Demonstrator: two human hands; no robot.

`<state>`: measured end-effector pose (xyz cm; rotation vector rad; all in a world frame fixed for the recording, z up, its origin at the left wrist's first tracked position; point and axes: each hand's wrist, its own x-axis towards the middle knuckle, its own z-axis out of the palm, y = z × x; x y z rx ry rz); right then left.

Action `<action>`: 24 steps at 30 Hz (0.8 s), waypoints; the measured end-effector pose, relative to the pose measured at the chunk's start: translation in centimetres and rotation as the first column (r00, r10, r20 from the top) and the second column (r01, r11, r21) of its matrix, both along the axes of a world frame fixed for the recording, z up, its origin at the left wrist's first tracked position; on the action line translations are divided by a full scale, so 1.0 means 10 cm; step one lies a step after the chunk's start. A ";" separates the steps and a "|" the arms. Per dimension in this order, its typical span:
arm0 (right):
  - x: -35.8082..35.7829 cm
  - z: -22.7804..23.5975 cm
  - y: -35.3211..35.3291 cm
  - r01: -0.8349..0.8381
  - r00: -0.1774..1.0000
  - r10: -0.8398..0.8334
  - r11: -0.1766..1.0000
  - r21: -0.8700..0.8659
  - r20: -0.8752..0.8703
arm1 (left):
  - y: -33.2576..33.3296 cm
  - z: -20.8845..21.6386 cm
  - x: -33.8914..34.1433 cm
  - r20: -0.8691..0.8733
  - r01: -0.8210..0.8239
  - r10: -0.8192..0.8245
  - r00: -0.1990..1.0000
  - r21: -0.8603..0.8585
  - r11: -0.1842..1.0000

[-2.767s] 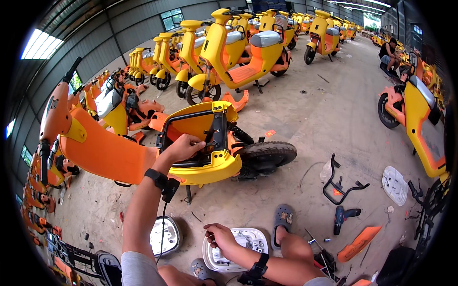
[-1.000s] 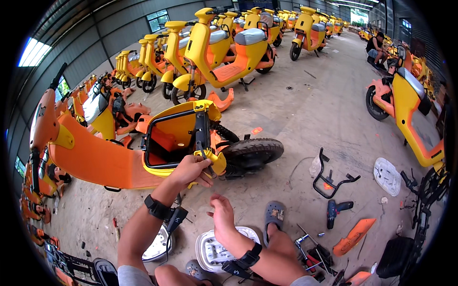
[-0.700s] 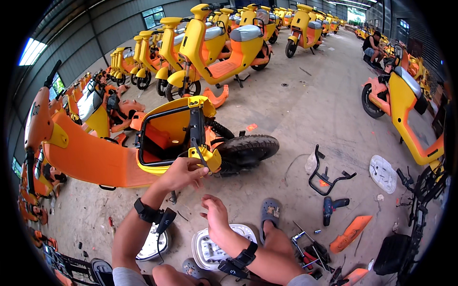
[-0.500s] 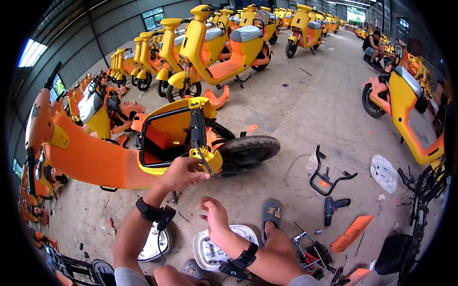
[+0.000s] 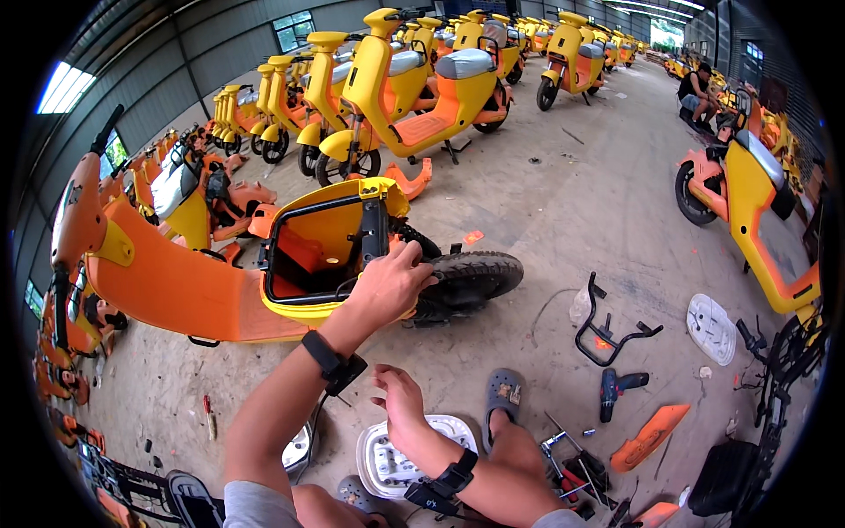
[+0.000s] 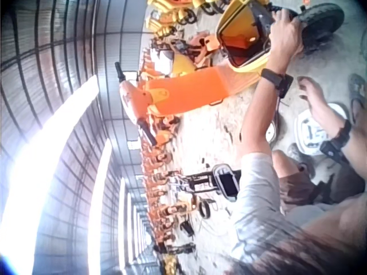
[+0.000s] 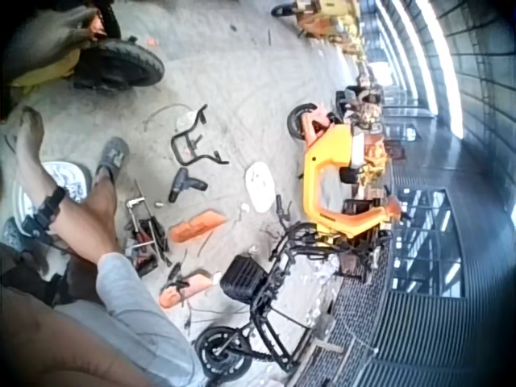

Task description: The person installs a locking mechanism and hinge into the storage compartment of a yellow electric scooter. They use a wrench to tighten a bolt on the hinge and a screwdriver to secure internal components, handling small fasteners and a cable by hand.

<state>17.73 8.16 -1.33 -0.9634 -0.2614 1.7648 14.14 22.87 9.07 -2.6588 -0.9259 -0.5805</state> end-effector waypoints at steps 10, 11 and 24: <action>0.08 -0.04 0.02 -0.013 1.000 0.014 1.000 -0.029 0.006 | 0.73 0.10 0.06 0.093 -0.174 0.201 0.975 -0.236 0.956; 0.07 -0.05 0.03 -0.016 1.000 0.016 1.000 -0.027 0.002 | 0.78 0.12 0.02 0.154 -0.129 0.175 0.973 -0.270 0.954; 0.07 -0.03 0.01 -0.039 0.999 0.039 0.999 -0.010 -0.023 | 1.05 0.25 -0.70 0.598 0.075 0.535 0.597 -0.706 0.705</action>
